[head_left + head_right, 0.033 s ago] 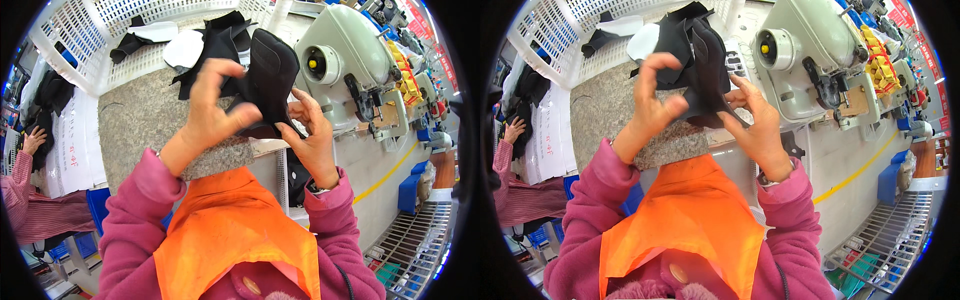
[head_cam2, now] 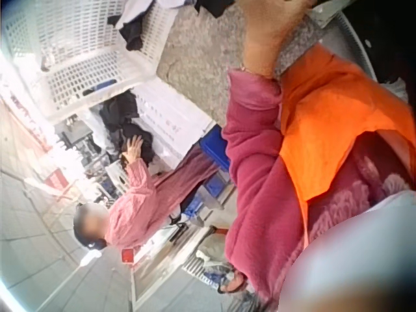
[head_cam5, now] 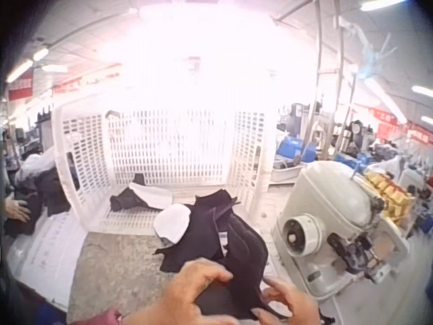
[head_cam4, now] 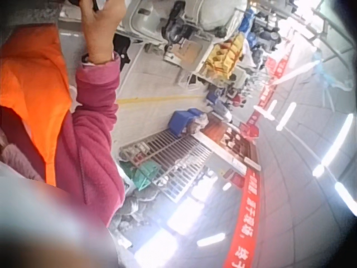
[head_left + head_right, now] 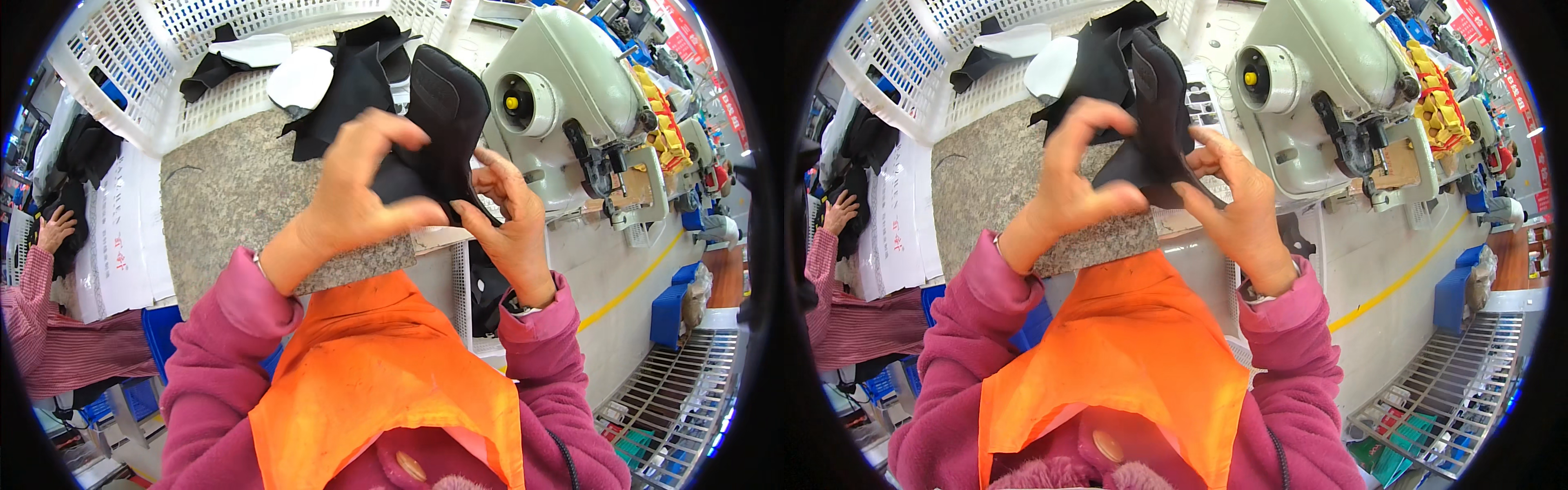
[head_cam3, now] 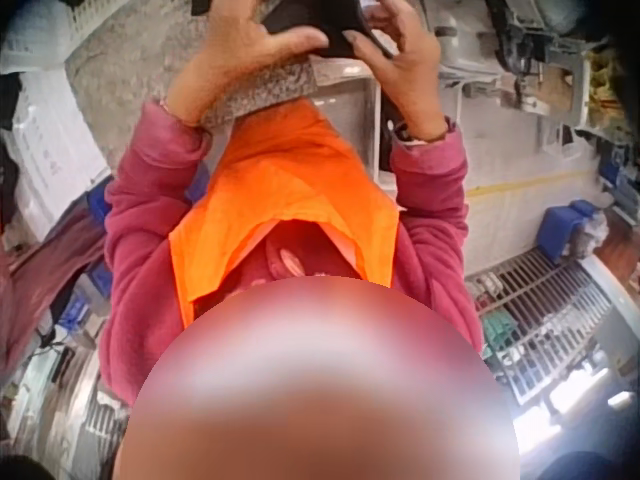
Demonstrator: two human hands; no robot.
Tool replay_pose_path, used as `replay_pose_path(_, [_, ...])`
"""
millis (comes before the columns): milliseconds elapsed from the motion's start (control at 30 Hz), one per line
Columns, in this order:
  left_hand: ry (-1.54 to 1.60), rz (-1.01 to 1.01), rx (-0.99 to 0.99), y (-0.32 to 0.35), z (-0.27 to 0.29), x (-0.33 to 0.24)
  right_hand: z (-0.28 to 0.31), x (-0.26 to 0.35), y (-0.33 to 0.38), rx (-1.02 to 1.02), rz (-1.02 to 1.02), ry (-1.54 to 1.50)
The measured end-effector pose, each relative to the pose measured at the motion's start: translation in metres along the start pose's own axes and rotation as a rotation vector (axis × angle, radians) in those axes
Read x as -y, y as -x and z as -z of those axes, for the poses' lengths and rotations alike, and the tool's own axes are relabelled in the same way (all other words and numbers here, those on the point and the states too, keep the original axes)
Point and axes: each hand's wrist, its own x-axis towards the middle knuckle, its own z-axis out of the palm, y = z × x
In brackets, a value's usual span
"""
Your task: The person assembles black gloves by inserting white insoles into the glove shells, aligning edges, and smoothing the seams. They handle multiple glove components one at a time, turning them over and checking fit before placing finished gloves into a nearby basket.
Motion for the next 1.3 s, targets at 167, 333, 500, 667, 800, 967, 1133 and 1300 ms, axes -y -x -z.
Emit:
replay_pose_path(167, [-0.365, -0.133, 0.232, 0.009, -0.014, -0.022, 0.011, -0.003, 0.004, 0.133, -0.125, -0.221])
replay_pose_path(333, [-0.28, -0.192, 0.258, 0.02, -0.015, -0.011, 0.019, -0.007, 0.006, 0.174, -0.074, -0.145])
replay_pose_path(500, [-0.098, -0.09, 0.418, 0.018, 0.025, 0.001, 0.03, -0.006, -0.001, 0.069, -0.139, -0.137])
replay_pose_path(667, [-0.165, -0.217, 0.447, 0.019, 0.026, 0.002, 0.019, -0.001, 0.002, 0.047, 0.014, 0.134])
replay_pose_path(800, [-0.192, -0.318, 0.323, 0.025, 0.008, 0.001, 0.007, 0.004, 0.004, -0.025, 0.052, 0.244])
replay_pose_path(967, [-0.173, -0.335, 0.365, 0.025, 0.002, 0.003, 0.003, 0.019, -0.003, -0.129, 0.067, 0.486])
replay_pose_path(1133, [-0.221, -0.346, 0.394, 0.025, 0.003, 0.002, 0.0, 0.033, -0.009, -0.162, 0.24, 0.849])
replay_pose_path(1300, [-0.282, -0.355, 0.421, 0.027, 0.001, -0.001, 0.0, 0.039, 0.0, -0.264, 0.334, 0.674])
